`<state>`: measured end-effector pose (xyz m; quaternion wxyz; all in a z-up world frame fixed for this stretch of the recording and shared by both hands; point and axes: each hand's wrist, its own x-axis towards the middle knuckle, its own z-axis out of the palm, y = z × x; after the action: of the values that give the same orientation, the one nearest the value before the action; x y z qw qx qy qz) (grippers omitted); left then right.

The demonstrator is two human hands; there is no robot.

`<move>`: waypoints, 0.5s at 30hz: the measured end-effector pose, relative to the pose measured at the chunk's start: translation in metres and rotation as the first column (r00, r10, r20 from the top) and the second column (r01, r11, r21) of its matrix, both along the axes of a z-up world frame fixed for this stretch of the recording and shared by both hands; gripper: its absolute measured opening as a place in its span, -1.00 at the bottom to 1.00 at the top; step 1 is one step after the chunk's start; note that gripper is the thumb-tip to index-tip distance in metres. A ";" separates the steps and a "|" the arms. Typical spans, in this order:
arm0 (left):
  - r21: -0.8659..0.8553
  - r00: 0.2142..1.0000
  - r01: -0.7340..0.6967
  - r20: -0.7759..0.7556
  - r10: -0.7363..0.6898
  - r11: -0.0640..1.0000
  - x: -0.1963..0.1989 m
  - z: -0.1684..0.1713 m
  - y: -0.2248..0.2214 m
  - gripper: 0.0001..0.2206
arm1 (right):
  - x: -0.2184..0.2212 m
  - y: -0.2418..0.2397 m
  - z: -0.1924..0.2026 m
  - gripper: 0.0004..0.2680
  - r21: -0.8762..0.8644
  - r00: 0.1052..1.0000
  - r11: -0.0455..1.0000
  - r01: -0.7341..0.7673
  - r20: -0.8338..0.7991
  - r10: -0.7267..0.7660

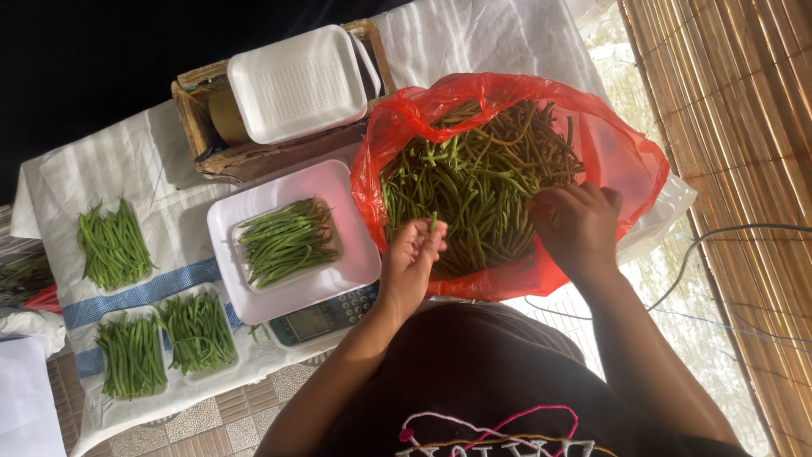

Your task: Sorting and weighing green beans from a large plastic bag into individual trays using a digital scale.

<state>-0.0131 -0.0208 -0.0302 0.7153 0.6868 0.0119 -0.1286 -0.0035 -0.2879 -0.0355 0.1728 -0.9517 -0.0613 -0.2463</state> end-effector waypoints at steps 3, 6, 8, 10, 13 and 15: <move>0.114 0.940 -0.107 0.336 0.063 0.988 0.008 0.033 -0.010 -0.85 | -0.005 0.006 0.051 -0.95 0.099 0.995 0.990 -0.096 -0.021 0.099; 0.175 0.879 -0.079 0.476 -0.015 0.981 0.012 0.061 -0.019 -0.85 | -0.009 0.026 0.088 -0.91 0.154 0.975 0.964 -0.216 -0.026 0.223; 0.217 0.832 -0.062 0.550 -0.070 0.974 0.012 0.044 -0.025 -0.86 | -0.009 0.036 0.086 -0.94 0.194 0.965 0.948 -0.254 -0.010 0.261; 0.262 0.780 -0.048 0.613 -0.128 0.964 0.014 0.038 -0.029 -0.84 | -0.010 0.041 0.082 -0.96 0.235 0.955 0.928 -0.291 0.005 0.298; 0.195 0.712 -0.082 0.698 -0.080 0.977 0.020 0.047 -0.029 -0.88 | -0.010 0.043 0.074 -0.97 0.328 0.942 0.893 -0.309 -0.020 0.334; 0.267 0.719 -0.093 0.684 -0.121 0.959 0.017 0.055 -0.022 -0.82 | -0.012 0.045 0.068 -0.96 0.363 0.930 0.873 -0.325 -0.043 0.364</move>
<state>0.0040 -0.0429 0.0250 0.5609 0.7795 -0.2438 0.1356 -0.0152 -0.2427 0.0320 0.3834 -0.8915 -0.1758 -0.1656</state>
